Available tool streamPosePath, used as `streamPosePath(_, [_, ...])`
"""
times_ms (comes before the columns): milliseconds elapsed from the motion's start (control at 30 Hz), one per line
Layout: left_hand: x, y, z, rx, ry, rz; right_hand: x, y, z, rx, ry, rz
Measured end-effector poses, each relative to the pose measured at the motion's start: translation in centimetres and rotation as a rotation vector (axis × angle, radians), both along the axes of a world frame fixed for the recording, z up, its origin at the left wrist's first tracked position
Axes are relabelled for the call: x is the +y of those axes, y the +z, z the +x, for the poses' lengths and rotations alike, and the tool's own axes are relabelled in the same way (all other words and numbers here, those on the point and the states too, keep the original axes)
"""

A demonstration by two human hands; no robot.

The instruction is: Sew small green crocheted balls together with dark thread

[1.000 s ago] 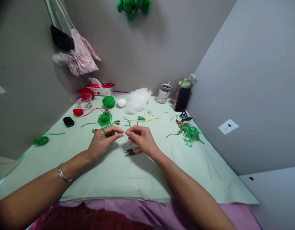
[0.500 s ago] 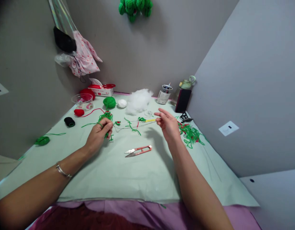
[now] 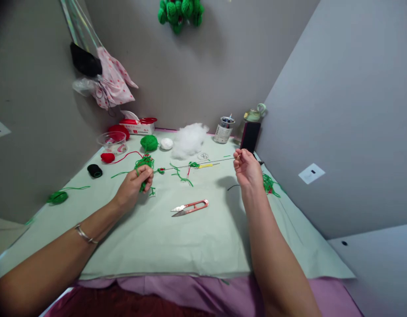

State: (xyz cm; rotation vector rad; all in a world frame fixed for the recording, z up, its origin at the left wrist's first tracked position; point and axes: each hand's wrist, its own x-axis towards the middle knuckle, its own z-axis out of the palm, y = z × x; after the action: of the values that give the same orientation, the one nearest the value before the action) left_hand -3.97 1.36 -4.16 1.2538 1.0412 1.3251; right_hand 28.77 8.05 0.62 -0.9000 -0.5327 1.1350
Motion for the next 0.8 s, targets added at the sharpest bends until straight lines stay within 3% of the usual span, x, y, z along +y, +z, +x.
streamPosePath(67, [0.1, 0.1, -0.1, -0.001, -0.017, -0.026, -0.4, 0.2, 0.0, -0.116, 0.157, 0.013])
streamPosePath(167, [-0.1, 0.4, -0.1, -0.035, -0.078, -0.080, -0.9, 0.0, -0.1, -0.456, 0.387, -0.009])
streamPosePath(267, [-0.4, 0.8, 0.0, -0.126, -0.163, -0.127, -1.2, -0.6, -0.6, -0.888, 0.412, -0.078])
streamPosePath(367, [-0.7, 1.2, 0.1, -0.225, -0.222, -0.137, -1.1, -1.1, -0.9, -1.104, 0.376, -0.082])
streamPosePath(567, [-1.0, 1.4, 0.7, -0.143, -0.256, -0.158, -1.6, -1.2, -2.8, -1.004, 0.269, 0.090])
streamPosePath(633, [-1.3, 1.2, 1.1, -0.085, -0.254, -0.154, -2.6, -1.3, -4.8, -0.870, 0.372, 0.120])
streamPosePath(800, [-1.8, 0.9, 1.8, 0.069, -0.249, -0.115, -5.8, -2.2, -10.4, -0.607, 0.811, 0.102])
